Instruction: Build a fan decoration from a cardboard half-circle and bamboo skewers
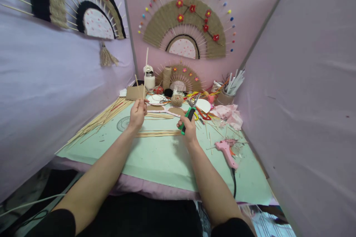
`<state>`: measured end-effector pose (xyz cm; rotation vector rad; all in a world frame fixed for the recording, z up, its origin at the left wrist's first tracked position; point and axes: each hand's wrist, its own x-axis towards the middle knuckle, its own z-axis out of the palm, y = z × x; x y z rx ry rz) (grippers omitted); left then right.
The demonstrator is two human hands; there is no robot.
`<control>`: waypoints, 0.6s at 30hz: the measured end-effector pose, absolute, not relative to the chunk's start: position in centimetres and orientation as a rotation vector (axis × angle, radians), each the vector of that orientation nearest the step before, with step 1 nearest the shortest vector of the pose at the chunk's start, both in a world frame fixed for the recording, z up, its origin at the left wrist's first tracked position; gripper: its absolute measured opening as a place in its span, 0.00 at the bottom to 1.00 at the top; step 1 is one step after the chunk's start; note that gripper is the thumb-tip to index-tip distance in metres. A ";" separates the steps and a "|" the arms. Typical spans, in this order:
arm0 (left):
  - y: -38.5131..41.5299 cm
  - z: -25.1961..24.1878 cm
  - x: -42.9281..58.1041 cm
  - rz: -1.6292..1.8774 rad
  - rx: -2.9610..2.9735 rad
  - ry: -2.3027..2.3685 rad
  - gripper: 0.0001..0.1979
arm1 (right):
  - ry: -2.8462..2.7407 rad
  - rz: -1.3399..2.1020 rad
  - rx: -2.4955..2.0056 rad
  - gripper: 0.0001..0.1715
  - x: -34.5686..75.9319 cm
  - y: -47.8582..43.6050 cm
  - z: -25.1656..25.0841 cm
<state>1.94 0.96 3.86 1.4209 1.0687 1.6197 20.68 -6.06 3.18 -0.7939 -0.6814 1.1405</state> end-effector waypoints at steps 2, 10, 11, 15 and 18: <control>1.3 3.3 2.8 1.626 1.298 0.849 0.17 | -0.674 1.152 -0.796 0.25 20.7 -6.0 3.1; 1.1 1.0 3.6 1.386 1.216 0.688 0.12 | -0.688 1.167 -0.832 0.26 20.7 -5.9 2.8; 1.0 0.9 3.7 1.337 1.227 0.696 0.14 | -0.691 1.168 -0.838 0.26 20.7 -5.8 2.8; 1.1 0.5 4.0 1.247 1.260 0.766 0.15 | -0.690 1.180 -0.832 0.26 20.7 -5.7 2.6; 1.2 0.1 4.1 1.200 1.379 0.852 0.11 | -0.699 1.179 -0.841 0.26 20.7 -5.7 2.6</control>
